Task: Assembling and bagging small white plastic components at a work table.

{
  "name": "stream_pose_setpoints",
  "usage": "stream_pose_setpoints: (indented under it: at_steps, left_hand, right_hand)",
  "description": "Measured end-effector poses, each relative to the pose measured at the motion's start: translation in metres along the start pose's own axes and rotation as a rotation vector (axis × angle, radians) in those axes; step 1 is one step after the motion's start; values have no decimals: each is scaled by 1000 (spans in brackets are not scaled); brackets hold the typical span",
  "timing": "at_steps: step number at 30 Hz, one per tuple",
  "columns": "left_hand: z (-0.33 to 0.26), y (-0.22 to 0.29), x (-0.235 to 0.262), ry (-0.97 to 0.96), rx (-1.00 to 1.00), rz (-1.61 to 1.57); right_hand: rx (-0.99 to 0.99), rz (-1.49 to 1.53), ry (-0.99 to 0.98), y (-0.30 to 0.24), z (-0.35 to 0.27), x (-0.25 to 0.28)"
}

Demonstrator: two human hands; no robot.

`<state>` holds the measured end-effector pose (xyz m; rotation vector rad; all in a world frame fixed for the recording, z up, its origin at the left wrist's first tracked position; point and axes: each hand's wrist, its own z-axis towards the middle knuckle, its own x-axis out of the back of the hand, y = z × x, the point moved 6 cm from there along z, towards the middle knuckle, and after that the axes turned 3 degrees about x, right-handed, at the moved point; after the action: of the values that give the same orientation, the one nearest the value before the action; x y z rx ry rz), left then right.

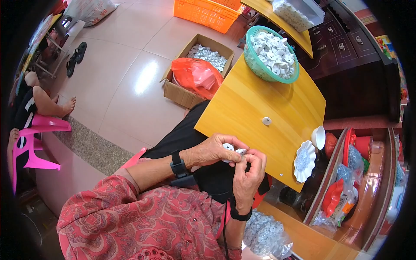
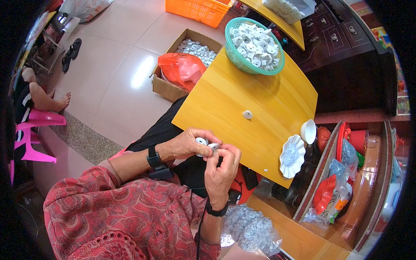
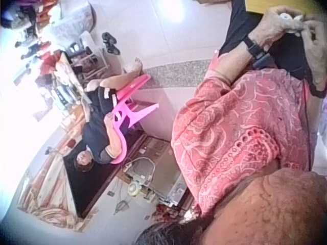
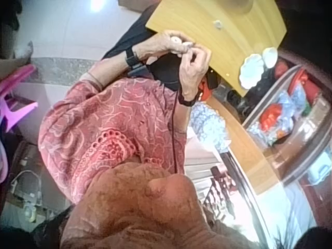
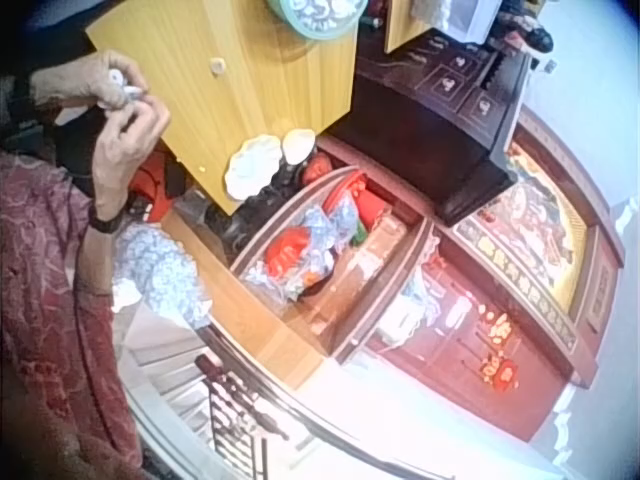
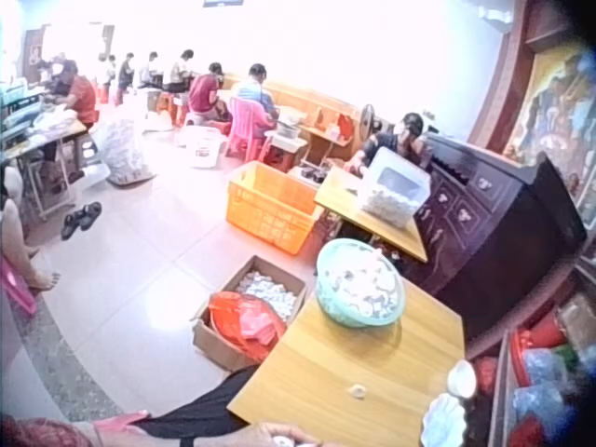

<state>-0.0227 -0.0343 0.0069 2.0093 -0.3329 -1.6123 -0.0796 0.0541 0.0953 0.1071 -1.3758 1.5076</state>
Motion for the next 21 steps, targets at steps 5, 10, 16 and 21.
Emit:
stream_pose_setpoints:
  at_steps: [5, 10, 16, 21]
  left_hand:
    - [1, 0, 4, -22, -18, -16]
    - [0, -3, 1, -18, 5, -91]
    - [1, -9, 2, -32, 42, -173]
    - [2, -8, 5, -2, 20, -151]
  right_hand:
    - [29, -18, -8, -5, 3, -1]
    - [-136, 238, -7, 12, 0, 1]
    - [-158, 290, 5, 18, 0, 1]
    - [-164, 261, 0, 17, 3, -3]
